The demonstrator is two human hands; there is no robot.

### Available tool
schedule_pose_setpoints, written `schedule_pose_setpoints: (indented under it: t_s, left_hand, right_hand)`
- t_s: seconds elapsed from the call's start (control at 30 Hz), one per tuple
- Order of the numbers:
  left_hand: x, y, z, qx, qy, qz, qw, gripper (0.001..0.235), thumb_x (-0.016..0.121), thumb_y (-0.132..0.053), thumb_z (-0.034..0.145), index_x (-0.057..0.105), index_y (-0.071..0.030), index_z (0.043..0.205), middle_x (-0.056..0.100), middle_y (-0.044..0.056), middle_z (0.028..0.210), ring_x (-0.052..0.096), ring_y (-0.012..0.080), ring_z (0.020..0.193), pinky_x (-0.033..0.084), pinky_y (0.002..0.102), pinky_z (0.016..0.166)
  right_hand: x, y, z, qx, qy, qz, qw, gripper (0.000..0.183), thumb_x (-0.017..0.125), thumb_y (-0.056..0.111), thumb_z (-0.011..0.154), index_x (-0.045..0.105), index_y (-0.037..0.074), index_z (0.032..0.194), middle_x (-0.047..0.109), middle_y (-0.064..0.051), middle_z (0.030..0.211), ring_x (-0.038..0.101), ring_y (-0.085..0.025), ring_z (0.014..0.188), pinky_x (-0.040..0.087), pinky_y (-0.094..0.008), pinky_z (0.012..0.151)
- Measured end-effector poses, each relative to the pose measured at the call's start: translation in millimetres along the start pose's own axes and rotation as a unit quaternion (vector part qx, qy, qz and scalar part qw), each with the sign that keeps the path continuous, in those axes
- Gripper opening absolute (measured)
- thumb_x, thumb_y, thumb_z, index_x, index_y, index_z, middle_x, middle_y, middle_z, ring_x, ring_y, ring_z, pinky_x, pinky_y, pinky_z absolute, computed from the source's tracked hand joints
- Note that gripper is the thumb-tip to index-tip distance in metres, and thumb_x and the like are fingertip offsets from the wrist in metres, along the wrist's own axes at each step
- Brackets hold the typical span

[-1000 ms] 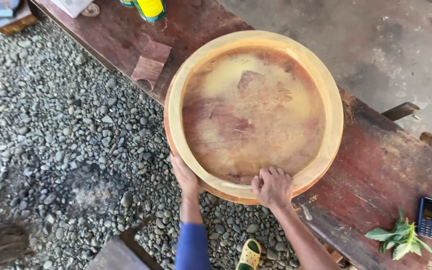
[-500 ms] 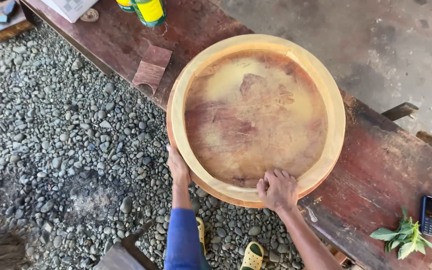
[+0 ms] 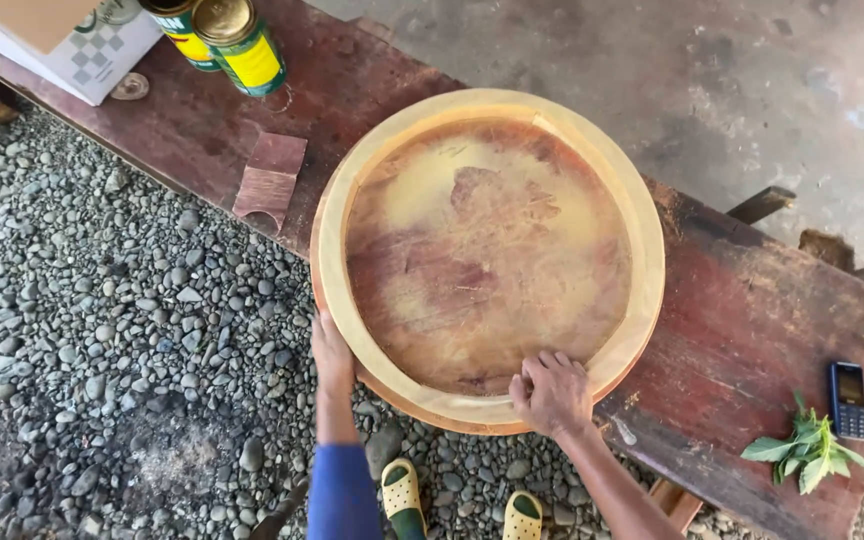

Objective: The person sands the surface of a large, round wooden tray using a sanding block. They work methodically around the tray, smoothing the wood grain while the tray rests on a wooden workbench.

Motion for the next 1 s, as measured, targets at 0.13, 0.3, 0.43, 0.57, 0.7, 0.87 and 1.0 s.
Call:
schedule_pose_setpoints:
  t_s: [0.13, 0.3, 0.43, 0.57, 0.7, 0.87, 1.0]
  left_hand:
    - [6, -18, 17, -0.101, 0.05, -0.1, 0.989, 0.069, 0.03, -0.056, 0.107, 0.058, 0.003, 0.13, 0.066, 0.018, 0.119, 0.061, 0.028, 0.105, 0.051, 0.043, 0.094]
    - [9, -41, -91, 0.051, 0.001, -0.055, 0.997, 0.073, 0.025, -0.055, 0.107, 0.03, -0.002, 0.157, 0.045, 0.021, 0.149, 0.045, 0.0303, 0.135, 0.035, 0.042, 0.111]
    - [8, 13, -72, 0.01, 0.015, -0.089, 0.996, 0.074, 0.028, -0.056, 0.106, 0.031, -0.001, 0.156, 0.046, 0.021, 0.149, 0.045, 0.0308, 0.135, 0.036, 0.043, 0.111]
    - [6, -8, 7, -0.116, 0.107, -0.075, 0.985, 0.081, 0.019, -0.064, 0.103, 0.056, -0.003, 0.143, 0.067, 0.016, 0.132, 0.063, 0.0258, 0.12, 0.048, 0.037, 0.104]
    - [11, -15, 20, -0.225, 0.097, -0.135, 0.96, 0.08, 0.022, -0.064, 0.102, 0.054, -0.004, 0.143, 0.067, 0.014, 0.13, 0.065, 0.0257, 0.117, 0.051, 0.039, 0.103]
    - [10, 6, -84, 0.036, 0.005, -0.028, 0.999, 0.081, 0.025, -0.061, 0.108, 0.014, 0.0, 0.161, 0.028, 0.021, 0.16, 0.033, 0.0319, 0.144, 0.025, 0.045, 0.118]
    - [13, -22, -83, 0.062, 0.005, -0.107, 0.992, 0.076, 0.027, -0.059, 0.108, 0.027, -0.002, 0.159, 0.045, 0.023, 0.149, 0.044, 0.0337, 0.137, 0.035, 0.045, 0.116]
  right_hand:
    - [8, -3, -2, 0.009, 0.032, -0.016, 0.999, 0.02, 0.061, 0.032, 0.081, 0.059, 0.017, 0.068, 0.057, -0.001, 0.068, 0.057, -0.021, 0.071, 0.047, -0.041, 0.07]
    - [4, 1, 0, 0.003, 0.021, -0.012, 1.0, 0.018, 0.062, 0.03, 0.079, 0.059, 0.017, 0.068, 0.058, -0.001, 0.068, 0.058, -0.02, 0.071, 0.047, -0.041, 0.07]
    - [-2, 4, 2, 0.013, 0.012, -0.018, 1.0, 0.018, 0.064, 0.029, 0.078, 0.059, 0.016, 0.066, 0.059, -0.001, 0.068, 0.059, -0.022, 0.072, 0.048, -0.041, 0.071]
    - [0, 2, 0, 0.019, 0.014, 0.0, 1.0, 0.017, 0.065, 0.028, 0.077, 0.06, 0.016, 0.066, 0.06, -0.001, 0.067, 0.06, -0.021, 0.072, 0.049, -0.041, 0.07]
    - [-6, 7, 0, 0.015, 0.004, -0.004, 1.0, 0.016, 0.067, 0.027, 0.076, 0.06, 0.016, 0.067, 0.06, -0.001, 0.068, 0.06, -0.022, 0.072, 0.049, -0.042, 0.069]
    - [-1, 3, -1, 0.018, 0.005, -0.012, 1.0, 0.017, 0.067, 0.027, 0.078, 0.059, 0.016, 0.067, 0.06, 0.0, 0.068, 0.06, -0.022, 0.072, 0.049, -0.041, 0.072]
    - [-1, 2, 2, -0.015, -0.008, -0.035, 0.999, 0.018, 0.067, 0.029, 0.076, 0.059, 0.015, 0.068, 0.06, -0.002, 0.07, 0.061, -0.023, 0.074, 0.049, -0.043, 0.071]
Point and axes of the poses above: each hand's wrist, its own z-axis towards the middle knuckle, its own x-axis out of the palm, y = z × x, the point moved 6 cm from there along z, towards the middle knuckle
